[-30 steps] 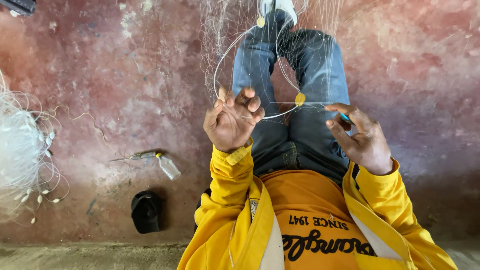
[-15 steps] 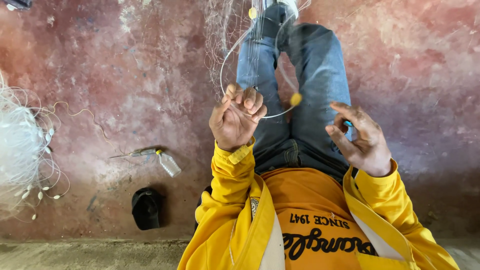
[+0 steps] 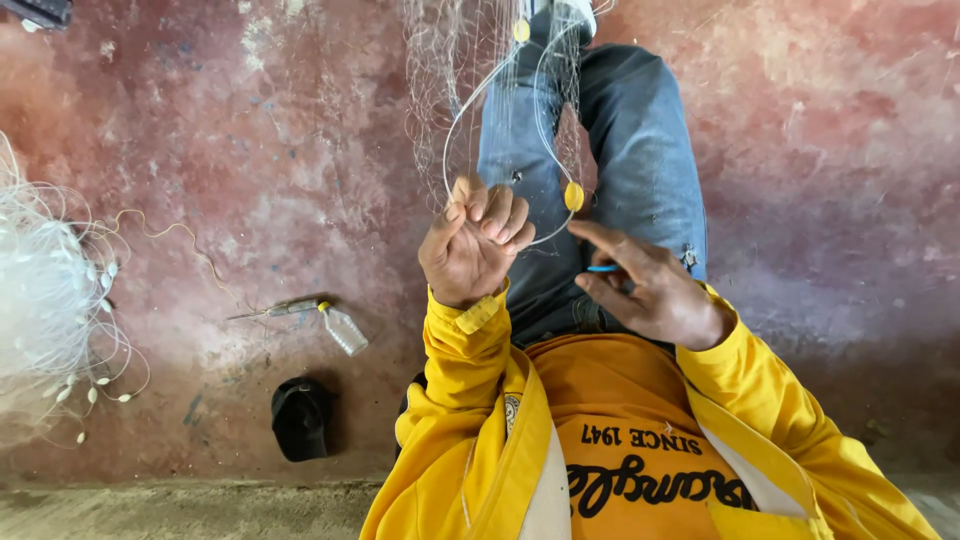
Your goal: The person sits on the floor and assembles a fishing rig by threading a thin line through a small blue tool and tying it to a yellow float. They use scissors to trim excess line and repeat the process to attach additional floats.
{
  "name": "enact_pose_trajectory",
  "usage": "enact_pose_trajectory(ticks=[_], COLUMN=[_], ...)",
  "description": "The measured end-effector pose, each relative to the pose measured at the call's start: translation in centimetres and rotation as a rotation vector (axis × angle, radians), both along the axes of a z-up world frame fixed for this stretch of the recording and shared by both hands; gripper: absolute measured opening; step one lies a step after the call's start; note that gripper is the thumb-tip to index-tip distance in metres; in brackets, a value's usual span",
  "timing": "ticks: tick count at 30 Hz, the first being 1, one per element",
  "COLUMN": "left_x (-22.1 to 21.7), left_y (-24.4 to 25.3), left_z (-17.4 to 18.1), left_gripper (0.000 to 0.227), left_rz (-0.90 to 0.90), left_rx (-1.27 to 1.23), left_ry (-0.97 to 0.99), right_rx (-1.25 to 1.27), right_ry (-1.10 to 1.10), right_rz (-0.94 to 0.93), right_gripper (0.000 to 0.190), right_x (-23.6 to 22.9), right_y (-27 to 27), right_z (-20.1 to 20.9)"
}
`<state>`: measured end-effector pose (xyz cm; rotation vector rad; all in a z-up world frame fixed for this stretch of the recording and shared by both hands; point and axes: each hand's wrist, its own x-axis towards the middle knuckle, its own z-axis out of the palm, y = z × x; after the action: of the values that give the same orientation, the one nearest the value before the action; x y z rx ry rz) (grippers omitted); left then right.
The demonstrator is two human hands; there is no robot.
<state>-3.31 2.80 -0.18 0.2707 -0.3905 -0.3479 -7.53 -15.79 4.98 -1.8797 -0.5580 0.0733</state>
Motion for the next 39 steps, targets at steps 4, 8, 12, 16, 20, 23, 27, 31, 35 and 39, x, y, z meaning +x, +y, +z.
enact_pose_trajectory(ticks=[4, 8, 12, 16, 20, 23, 27, 31, 35, 39], left_x=[0.2, 0.4, 0.3, -0.2, -0.3, -0.4, -0.5, -0.7, -0.5, -0.2], left_y=[0.0, -0.7, -1.3, -1.6, -2.3, -2.8, -3.2, -3.1, -3.1, -2.6], left_z=[0.3, 0.9, 0.9, -0.6, -0.9, -0.3, -0.2, -0.6, -0.2, -0.3], left_gripper=[0.009, 0.013, 0.031, 0.030, 0.020, 0.016, 0.014, 0.014, 0.014, 0.014], left_rz=[-0.007, -0.008, -0.011, 0.047, 0.125, 0.218, 0.302, 0.304, 0.354, 0.462], left_rx=[-0.005, -0.091, -0.098, -0.057, 0.010, 0.093, 0.205, 0.226, 0.262, 0.284], left_ry=[-0.041, -0.033, -0.017, -0.002, 0.001, 0.012, 0.031, 0.056, 0.074, 0.111], right_rx=[-0.004, -0.107, -0.232, -0.231, 0.012, 0.152, 0.107, 0.021, -0.012, -0.026], right_ry=[0.000, 0.030, 0.066, 0.071, 0.039, -0.003, -0.036, -0.029, 0.006, 0.043], right_rz=[0.014, 0.074, 0.112, 0.081, 0.038, 0.034, -0.007, 0.021, 0.067, -0.013], right_gripper=[0.039, 0.024, 0.019, 0.015, 0.011, 0.021, 0.043, 0.044, 0.029, 0.041], right_x=[0.1, -0.1, -0.3, -0.5, -0.3, -0.5, -0.5, -0.2, -0.1, 0.0], right_y=[0.6, 0.2, -0.4, -0.4, -0.4, -0.4, -0.3, 0.7, 1.0, 0.0], right_z=[0.1, -0.7, -3.0, -2.4, -1.2, -1.0, -1.1, 0.4, 0.2, 0.8])
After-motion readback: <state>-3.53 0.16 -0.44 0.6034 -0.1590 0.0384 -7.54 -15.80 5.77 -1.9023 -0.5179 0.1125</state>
